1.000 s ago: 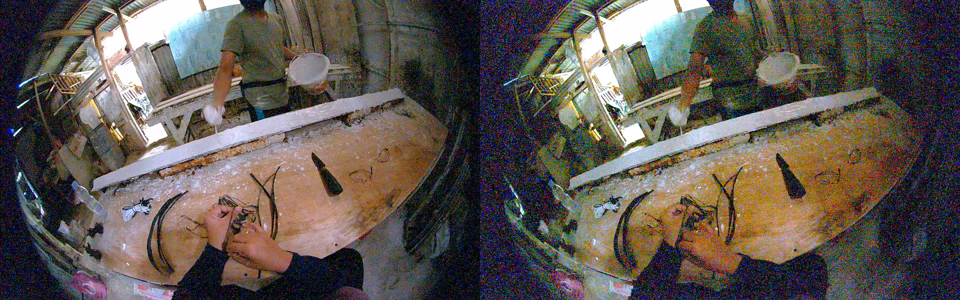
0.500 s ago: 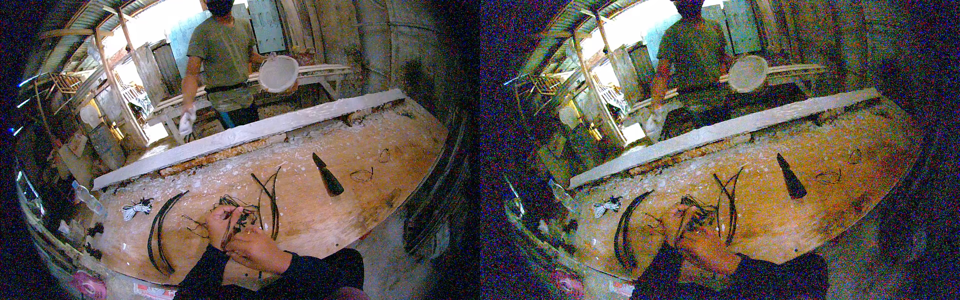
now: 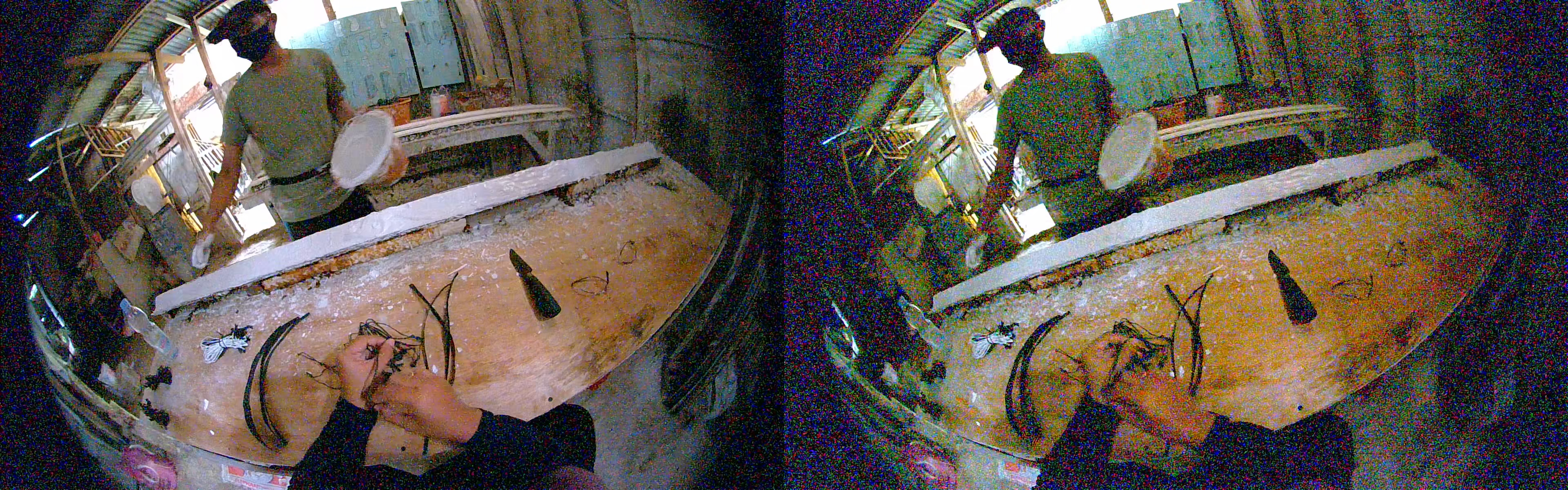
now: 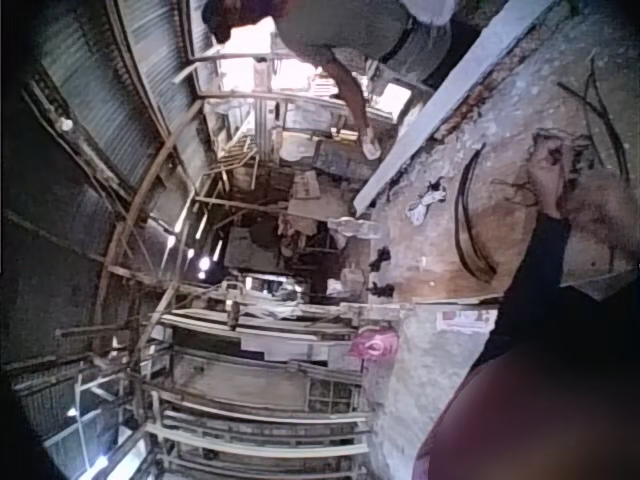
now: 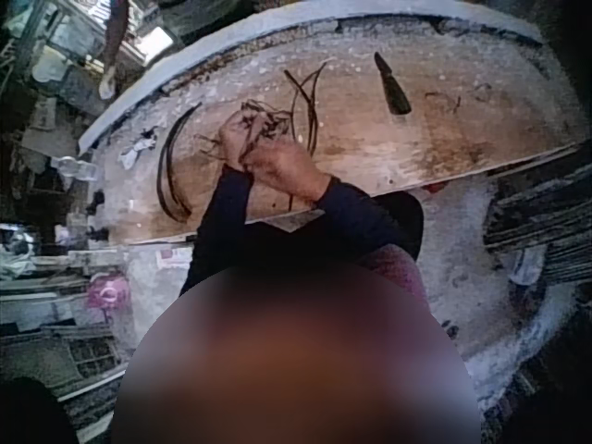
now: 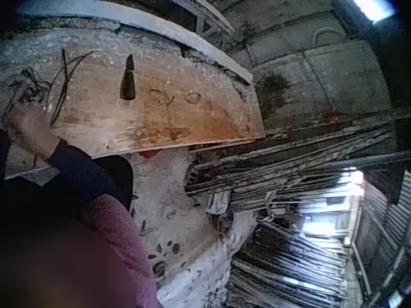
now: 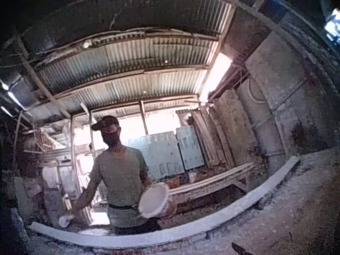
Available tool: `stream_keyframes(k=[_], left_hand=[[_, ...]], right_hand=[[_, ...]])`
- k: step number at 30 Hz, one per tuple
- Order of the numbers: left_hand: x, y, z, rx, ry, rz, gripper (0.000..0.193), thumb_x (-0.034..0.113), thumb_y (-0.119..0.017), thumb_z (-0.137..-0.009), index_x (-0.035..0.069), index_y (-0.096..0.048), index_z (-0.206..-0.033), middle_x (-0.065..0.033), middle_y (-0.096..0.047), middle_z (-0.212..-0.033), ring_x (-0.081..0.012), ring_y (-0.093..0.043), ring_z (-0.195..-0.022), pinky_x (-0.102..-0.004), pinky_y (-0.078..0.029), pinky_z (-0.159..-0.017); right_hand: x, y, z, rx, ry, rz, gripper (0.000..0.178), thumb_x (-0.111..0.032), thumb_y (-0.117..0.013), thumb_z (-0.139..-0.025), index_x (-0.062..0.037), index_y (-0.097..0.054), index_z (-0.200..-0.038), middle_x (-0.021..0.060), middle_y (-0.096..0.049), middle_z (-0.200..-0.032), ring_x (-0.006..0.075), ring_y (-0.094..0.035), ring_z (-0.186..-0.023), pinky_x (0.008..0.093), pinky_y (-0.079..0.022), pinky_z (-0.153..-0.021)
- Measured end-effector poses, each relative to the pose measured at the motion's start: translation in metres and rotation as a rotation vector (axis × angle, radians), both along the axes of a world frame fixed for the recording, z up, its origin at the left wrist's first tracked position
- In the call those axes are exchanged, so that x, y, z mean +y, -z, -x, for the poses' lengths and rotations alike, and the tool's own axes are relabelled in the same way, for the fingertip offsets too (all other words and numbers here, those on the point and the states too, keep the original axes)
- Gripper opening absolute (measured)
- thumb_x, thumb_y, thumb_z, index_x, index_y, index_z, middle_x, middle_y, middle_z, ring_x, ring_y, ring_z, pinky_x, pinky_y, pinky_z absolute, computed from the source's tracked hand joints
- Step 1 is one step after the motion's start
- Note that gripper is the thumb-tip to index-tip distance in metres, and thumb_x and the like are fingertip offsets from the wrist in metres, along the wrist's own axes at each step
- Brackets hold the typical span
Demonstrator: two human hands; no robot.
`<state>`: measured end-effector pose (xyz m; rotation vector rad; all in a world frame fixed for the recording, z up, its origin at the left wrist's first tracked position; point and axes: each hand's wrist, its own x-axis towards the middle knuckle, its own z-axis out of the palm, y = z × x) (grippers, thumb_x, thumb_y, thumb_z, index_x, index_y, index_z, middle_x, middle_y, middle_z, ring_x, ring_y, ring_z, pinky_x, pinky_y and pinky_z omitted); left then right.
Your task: The person ties small black cords into knots by hand at a workbench. A coworker in the background wipes a long white board with a cloth. The person continues to tie and stack the cords throughout the clip.
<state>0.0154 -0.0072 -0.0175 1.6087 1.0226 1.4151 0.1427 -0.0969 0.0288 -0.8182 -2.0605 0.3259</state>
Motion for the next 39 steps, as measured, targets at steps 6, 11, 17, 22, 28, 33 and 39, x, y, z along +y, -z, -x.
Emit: stream_keyframes(k=[6, 11, 17, 22, 28, 33, 39], left_hand=[[0.008, 0.007, 0.003, -0.045, 0.03, 0.072, 0.008, 0.005, -0.063, -0.073, -0.001, -0.059, -0.076, -0.0043, -0.059, -0.07, -0.0084, -0.053, -0.062, -0.0205, -0.043, -0.056], [-0.001, 0.0, -0.003, -0.152, 0.025, 0.23, 0.007, 0.007, -0.061, -0.076, 0.0, -0.058, -0.077, -0.0028, -0.058, -0.077, -0.0092, -0.054, -0.069, -0.0216, -0.043, -0.058], [-0.017, -0.013, -0.004, -0.122, 0.349, 0.33, 0.013, 0.013, -0.059, -0.078, 0.005, -0.054, -0.086, 0.002, -0.054, -0.079, -0.0048, -0.045, -0.062, -0.0171, -0.036, -0.05], [-0.021, -0.015, 0.0, -0.19, 0.823, 0.372, 0.016, 0.021, -0.061, -0.076, 0.008, -0.054, -0.08, 0.0044, -0.049, -0.082, -0.0033, -0.041, -0.06, -0.0166, -0.031, -0.047], [-0.041, -0.012, -0.008, -0.11, 0.933, 0.312, 0.02, 0.026, -0.06, -0.077, 0.007, -0.055, -0.075, 0.002, -0.045, -0.077, -0.0051, -0.037, -0.058, -0.0175, -0.028, -0.047], [-0.046, -0.003, -0.009, -0.315, 1.1, 0.58, 0.017, 0.024, -0.062, -0.075, 0.008, -0.055, -0.074, 0.0, -0.046, -0.077, -0.0062, -0.038, -0.06, -0.0173, -0.029, -0.049], [-0.039, 0.004, -0.015, -0.48, 0.954, 0.474, 0.016, 0.016, -0.066, -0.071, 0.008, -0.052, -0.069, 0.0004, -0.046, -0.077, -0.0078, -0.04, -0.059, -0.0193, -0.032, -0.051]], right_hand=[[0.001, -0.002, -0.004, 0.0, 0.041, 0.03, 0.017, -0.015, -0.063, -0.068, -0.0109, -0.057, -0.084, 0.0036, -0.056, -0.078, 0.0223, -0.056, -0.074, 0.0338, -0.041, -0.062], [0.002, -0.008, -0.013, 0.257, 0.152, 0.201, 0.013, -0.011, -0.062, -0.069, -0.0086, -0.057, -0.08, 0.006, -0.055, -0.067, 0.0244, -0.055, -0.064, 0.0319, -0.042, -0.055], [0.013, -0.012, -0.033, 0.256, 0.455, 0.129, 0.009, -0.006, -0.061, -0.067, -0.0055, -0.053, -0.073, 0.0079, -0.055, -0.066, 0.0231, -0.055, -0.06, 0.0301, -0.043, -0.053], [0.027, -0.003, -0.048, 0.358, 0.58, 0.072, 0.009, -0.003, -0.06, -0.067, -0.0044, -0.052, -0.071, 0.0087, -0.054, -0.066, 0.0204, -0.053, -0.055, 0.0285, -0.041, -0.049], [0.041, 0.004, -0.07, 0.484, 0.602, 0.159, 0.005, -0.003, -0.059, -0.072, -0.003, -0.055, -0.076, 0.0066, -0.054, -0.067, 0.0139, -0.049, -0.053, 0.0238, -0.039, -0.049], [0.04, 0.007, -0.068, 0.448, 0.514, -0.025, 0.015, -0.003, -0.057, -0.076, -0.0037, -0.059, -0.091, 0.0052, -0.053, -0.068, 0.0118, -0.049, -0.057, 0.0225, -0.039, -0.049], [0.048, 0.012, -0.071, 0.558, 0.591, 0.052, 0.009, -0.002, -0.058, -0.074, -0.0034, -0.061, -0.083, 0.0079, -0.051, -0.081, 0.0158, -0.054, -0.069, 0.0213, -0.043, -0.049]])
